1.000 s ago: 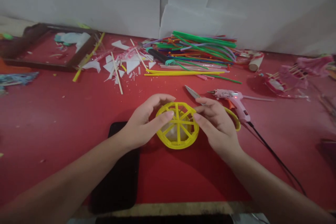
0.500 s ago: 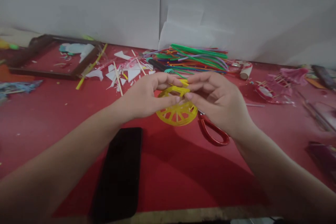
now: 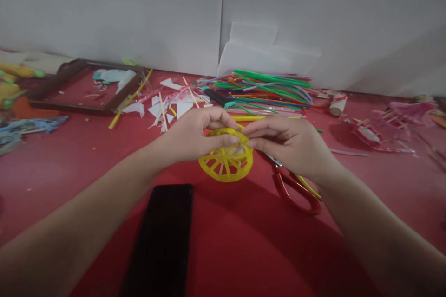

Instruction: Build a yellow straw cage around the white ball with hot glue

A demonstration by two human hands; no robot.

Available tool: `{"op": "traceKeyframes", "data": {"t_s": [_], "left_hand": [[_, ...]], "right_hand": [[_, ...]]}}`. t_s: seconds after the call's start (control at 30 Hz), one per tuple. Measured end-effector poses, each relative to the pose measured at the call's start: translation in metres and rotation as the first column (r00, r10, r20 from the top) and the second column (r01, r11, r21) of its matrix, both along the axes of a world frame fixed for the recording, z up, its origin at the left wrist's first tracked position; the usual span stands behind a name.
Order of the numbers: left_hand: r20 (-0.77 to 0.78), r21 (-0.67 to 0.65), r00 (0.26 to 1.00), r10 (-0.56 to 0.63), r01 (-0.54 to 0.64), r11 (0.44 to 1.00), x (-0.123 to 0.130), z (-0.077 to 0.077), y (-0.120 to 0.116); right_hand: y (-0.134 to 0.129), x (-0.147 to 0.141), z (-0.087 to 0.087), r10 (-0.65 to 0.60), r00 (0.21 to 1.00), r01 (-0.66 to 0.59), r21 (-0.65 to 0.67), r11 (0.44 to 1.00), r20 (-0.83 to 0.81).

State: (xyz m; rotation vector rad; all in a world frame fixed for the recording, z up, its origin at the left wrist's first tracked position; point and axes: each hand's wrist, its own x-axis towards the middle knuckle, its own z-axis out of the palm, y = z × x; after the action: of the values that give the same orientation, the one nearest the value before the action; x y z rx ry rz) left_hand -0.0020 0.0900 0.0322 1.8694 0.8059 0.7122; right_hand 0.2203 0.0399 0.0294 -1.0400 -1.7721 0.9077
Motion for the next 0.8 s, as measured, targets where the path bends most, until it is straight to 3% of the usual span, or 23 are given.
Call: {"op": "traceKeyframes", "data": {"t_s": [0.1, 0.3, 0.5, 0.8], "left_hand": [[0.021, -0.001, 0.996, -0.086, 0.086, 0.996, -0.002, 0.001, 0.003], [0.031, -0.027, 0.989, -0.144, 0.145, 0.989, -0.004, 0.006, 0.002], [0.048, -0.046, 0.984, -0.172, 0.174, 0.984, -0.003, 0.008, -0.001], [0.144, -0.169, 0.971, -0.190, 0.213, 0.962, 0.000, 0.008, -0.003]], "right_hand": [[0.000, 0.004, 0.001, 0.034, 0.998, -0.037, 0.047, 0.998, 0.060], [0.000, 0.007, 0.004, 0.058, 0.987, -0.077, 0.125, 0.989, 0.148], [0.005, 0.011, 0.009, 0.185, 0.964, -0.230, 0.240, 0.943, 0.193], [0.005, 0.011, 0.010, 0.143, 0.959, -0.213, 0.291, 0.933, 0.245]]}}
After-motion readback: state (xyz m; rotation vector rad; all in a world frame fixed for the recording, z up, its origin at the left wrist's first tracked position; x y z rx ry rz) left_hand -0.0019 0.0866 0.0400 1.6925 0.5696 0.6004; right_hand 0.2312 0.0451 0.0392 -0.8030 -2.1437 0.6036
